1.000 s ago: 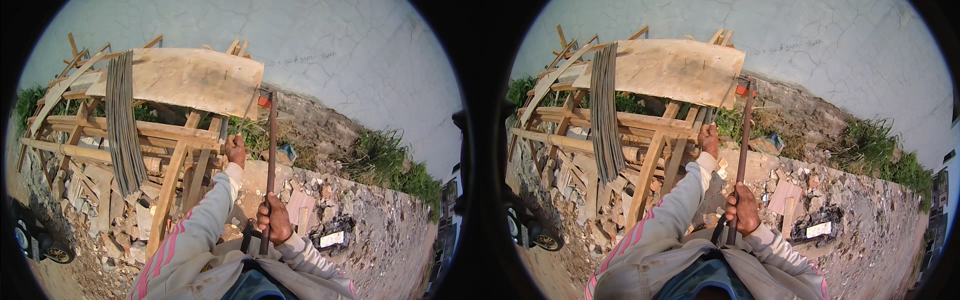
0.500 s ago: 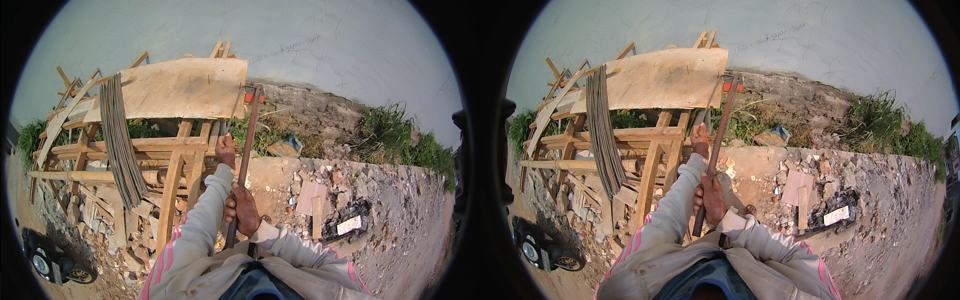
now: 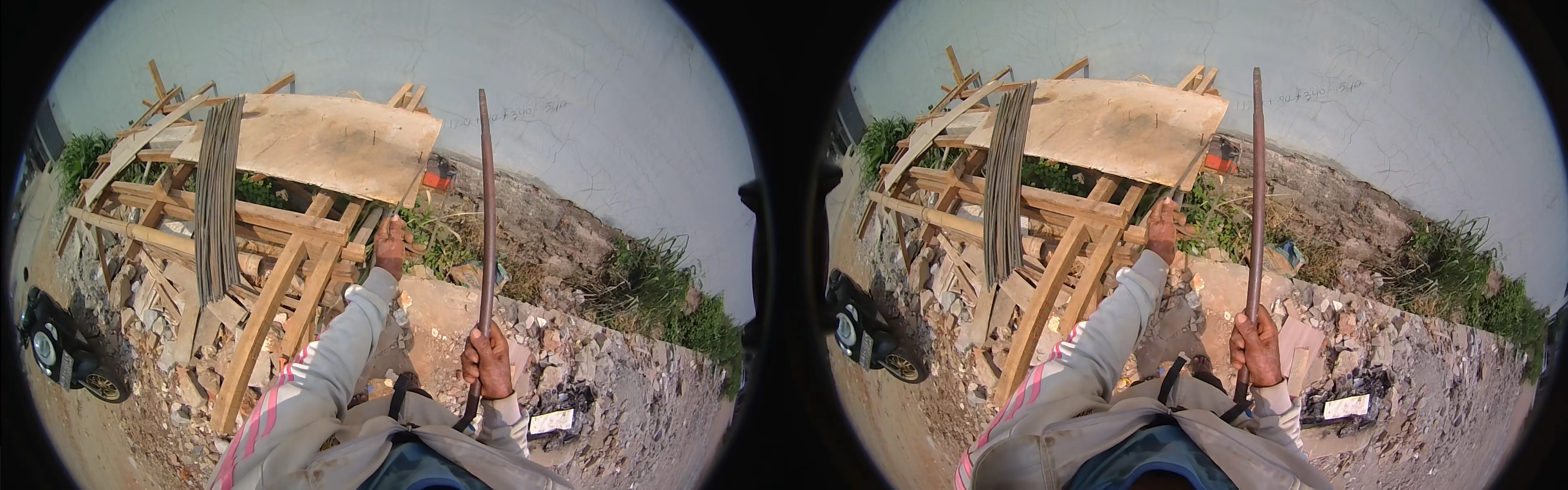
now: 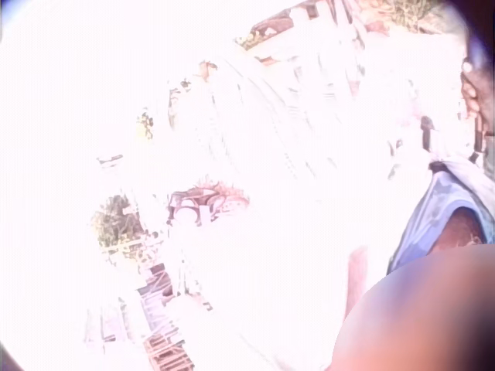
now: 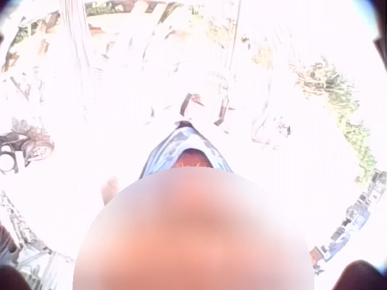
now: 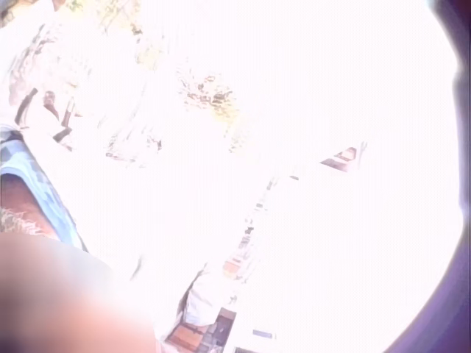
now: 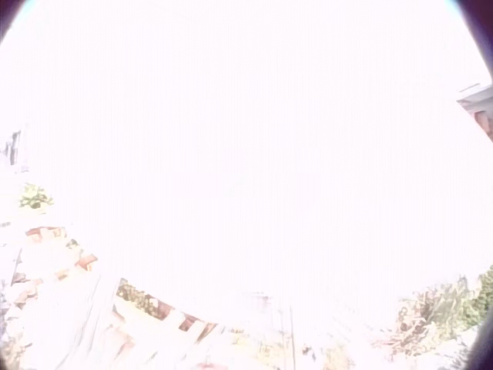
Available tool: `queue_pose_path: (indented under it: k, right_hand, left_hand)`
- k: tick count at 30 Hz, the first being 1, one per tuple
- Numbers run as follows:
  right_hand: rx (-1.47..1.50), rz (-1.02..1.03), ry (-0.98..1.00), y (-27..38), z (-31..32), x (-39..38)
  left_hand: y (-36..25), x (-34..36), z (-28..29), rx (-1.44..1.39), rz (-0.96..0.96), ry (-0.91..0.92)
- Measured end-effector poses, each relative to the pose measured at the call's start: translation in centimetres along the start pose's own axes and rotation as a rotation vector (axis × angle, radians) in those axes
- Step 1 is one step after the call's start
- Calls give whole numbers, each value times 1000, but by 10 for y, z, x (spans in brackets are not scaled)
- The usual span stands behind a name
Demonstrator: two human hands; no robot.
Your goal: The person bends metal rods into U-shapes using a hammer and a wooden board as a makeshift jig. They repeatedly position the rods, strike them with the hammer, and adjust the bends to form consistent shapes.
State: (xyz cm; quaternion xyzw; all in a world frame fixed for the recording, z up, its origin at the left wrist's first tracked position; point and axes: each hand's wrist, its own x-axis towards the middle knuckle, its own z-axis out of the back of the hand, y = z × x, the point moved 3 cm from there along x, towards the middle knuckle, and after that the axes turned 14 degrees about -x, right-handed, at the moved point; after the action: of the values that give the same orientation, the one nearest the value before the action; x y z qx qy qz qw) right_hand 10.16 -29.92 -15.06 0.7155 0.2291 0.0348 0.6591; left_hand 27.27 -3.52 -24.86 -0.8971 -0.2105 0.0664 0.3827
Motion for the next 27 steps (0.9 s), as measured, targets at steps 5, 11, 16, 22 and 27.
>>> queue_pose_path:
  k: [5, 11, 16, 22, 27]
  right_hand:
    - [-282, 275, -227, -44, 90, 33]
    - [-263, 76, -284, -29, 171, 93]
    - [-222, 86, -108, 1, 162, 133]
    - [-72, 282, 178, 40, 101, 186]
    - [97, 323, 345, 52, 59, 188]
  left_hand:
    - [-16, -24, 4, -24, -102, 74]
    - [-26, -110, 16, -352, 108, 58]
    - [-13, -195, 5, -255, 145, -57]
    - [12, -241, -18, -29, 110, -151]
    - [1, -259, -26, 343, 144, 55]
